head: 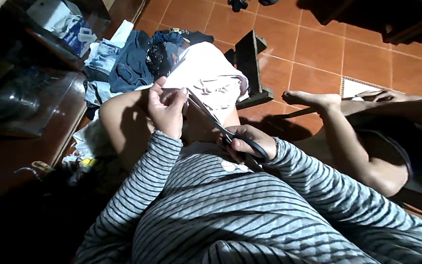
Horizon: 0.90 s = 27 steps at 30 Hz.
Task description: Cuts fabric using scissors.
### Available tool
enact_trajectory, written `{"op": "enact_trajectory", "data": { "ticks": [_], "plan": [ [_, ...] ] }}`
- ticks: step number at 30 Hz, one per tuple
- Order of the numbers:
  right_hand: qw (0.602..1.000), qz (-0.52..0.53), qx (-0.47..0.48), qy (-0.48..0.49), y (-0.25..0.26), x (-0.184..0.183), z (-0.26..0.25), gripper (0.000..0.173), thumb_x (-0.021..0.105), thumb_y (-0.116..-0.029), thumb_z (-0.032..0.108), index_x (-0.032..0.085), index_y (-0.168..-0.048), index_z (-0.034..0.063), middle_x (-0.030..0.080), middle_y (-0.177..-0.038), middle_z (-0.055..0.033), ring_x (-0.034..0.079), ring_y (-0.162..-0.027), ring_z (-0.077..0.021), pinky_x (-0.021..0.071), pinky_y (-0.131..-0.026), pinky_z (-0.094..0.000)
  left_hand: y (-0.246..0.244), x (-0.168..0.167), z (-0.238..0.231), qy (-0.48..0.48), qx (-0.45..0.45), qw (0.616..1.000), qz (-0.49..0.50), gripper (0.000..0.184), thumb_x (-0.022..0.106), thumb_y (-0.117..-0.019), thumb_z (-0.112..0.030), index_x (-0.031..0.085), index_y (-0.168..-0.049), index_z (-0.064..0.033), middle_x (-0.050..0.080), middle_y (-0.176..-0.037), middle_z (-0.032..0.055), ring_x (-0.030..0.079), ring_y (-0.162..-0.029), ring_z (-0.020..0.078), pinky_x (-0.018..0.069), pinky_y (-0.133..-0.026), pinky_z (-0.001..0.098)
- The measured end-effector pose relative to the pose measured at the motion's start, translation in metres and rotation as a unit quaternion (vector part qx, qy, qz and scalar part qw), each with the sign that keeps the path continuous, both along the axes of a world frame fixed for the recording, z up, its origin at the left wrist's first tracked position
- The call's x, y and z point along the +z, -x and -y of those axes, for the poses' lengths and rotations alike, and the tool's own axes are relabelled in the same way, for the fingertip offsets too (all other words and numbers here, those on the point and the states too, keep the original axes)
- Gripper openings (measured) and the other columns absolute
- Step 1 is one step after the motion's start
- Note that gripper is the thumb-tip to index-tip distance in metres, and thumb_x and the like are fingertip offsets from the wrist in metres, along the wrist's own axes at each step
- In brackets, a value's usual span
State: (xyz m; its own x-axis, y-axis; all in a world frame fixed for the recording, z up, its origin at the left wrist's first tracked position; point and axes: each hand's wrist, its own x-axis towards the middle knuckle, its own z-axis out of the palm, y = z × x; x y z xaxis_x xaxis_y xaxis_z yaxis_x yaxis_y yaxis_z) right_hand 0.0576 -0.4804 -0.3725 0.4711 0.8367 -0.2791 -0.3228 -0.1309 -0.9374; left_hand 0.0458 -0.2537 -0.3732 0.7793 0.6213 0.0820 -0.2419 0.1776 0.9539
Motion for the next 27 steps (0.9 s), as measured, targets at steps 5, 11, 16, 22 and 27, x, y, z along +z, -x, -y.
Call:
{"op": "enact_trajectory", "data": {
  "ticks": [5,11,16,22,27],
  "plan": [
    [0.999,-0.027,0.025,-0.001,0.003,-0.004,0.025,0.057,0.071,-0.0845,0.067,0.063,-0.101,0.0131,0.062,-0.067,0.0065,0.059,-0.052,-0.0048,0.0522,-0.049,-0.0212,-0.006,-0.013,-0.003,-0.065,-0.006,0.998,-0.021,0.073,0.079,-0.0803,0.003,0.043,-0.144,0.0049,0.052,-0.139,0.0179,0.068,-0.104,0.0158,0.0598,-0.088,0.0298],
    [0.998,-0.046,0.025,-0.036,0.0,-0.01,0.025,0.057,0.068,-0.0867,0.067,0.064,-0.104,0.0127,0.062,-0.068,0.0069,0.06,-0.053,-0.0051,0.0533,-0.05,-0.0214,0.0,-0.009,-0.002,-0.094,-0.035,0.995,-0.009,0.076,0.075,-0.0802,0.01,0.04,-0.147,0.0056,0.046,-0.146,0.0178,0.069,-0.096,0.0113,0.0608,-0.083,0.0258],
    [0.998,-0.033,0.035,-0.03,-0.01,-0.008,0.006,0.059,0.07,-0.0846,0.068,0.063,-0.102,0.0121,0.062,-0.068,0.0076,0.06,-0.054,-0.0041,0.0534,-0.051,-0.02,0.015,-0.002,-0.003,-0.128,-0.076,0.988,0.042,0.081,0.072,-0.0817,0.014,0.034,-0.153,0.005,0.046,-0.151,0.0141,0.069,-0.082,0.0062,0.0615,-0.076,0.0226],
    [0.997,0.007,0.051,-0.05,-0.027,-0.011,-0.022,0.058,0.071,-0.0831,0.068,0.061,-0.095,0.0123,0.062,-0.068,0.0052,0.061,-0.057,-0.0045,0.0525,-0.053,-0.0193,0.027,0.001,-0.004,-0.132,-0.098,0.985,0.049,0.084,0.071,-0.0818,0.015,0.03,-0.155,0.0044,0.051,-0.146,0.0129,0.069,-0.08,0.0072,0.0618,-0.073,0.0234],
    [0.997,0.023,0.055,-0.057,-0.032,-0.013,-0.037,0.064,0.07,-0.0821,0.071,0.061,-0.099,0.01,0.062,-0.069,0.003,0.061,-0.057,-0.0059,0.0524,-0.053,-0.0208,0.03,0.001,-0.003,-0.13,-0.099,0.985,0.057,0.086,0.071,-0.0807,0.017,0.029,-0.155,0.0045,0.047,-0.149,0.0134,0.07,-0.081,0.0077,0.0627,-0.075,0.024]
  ]
}}
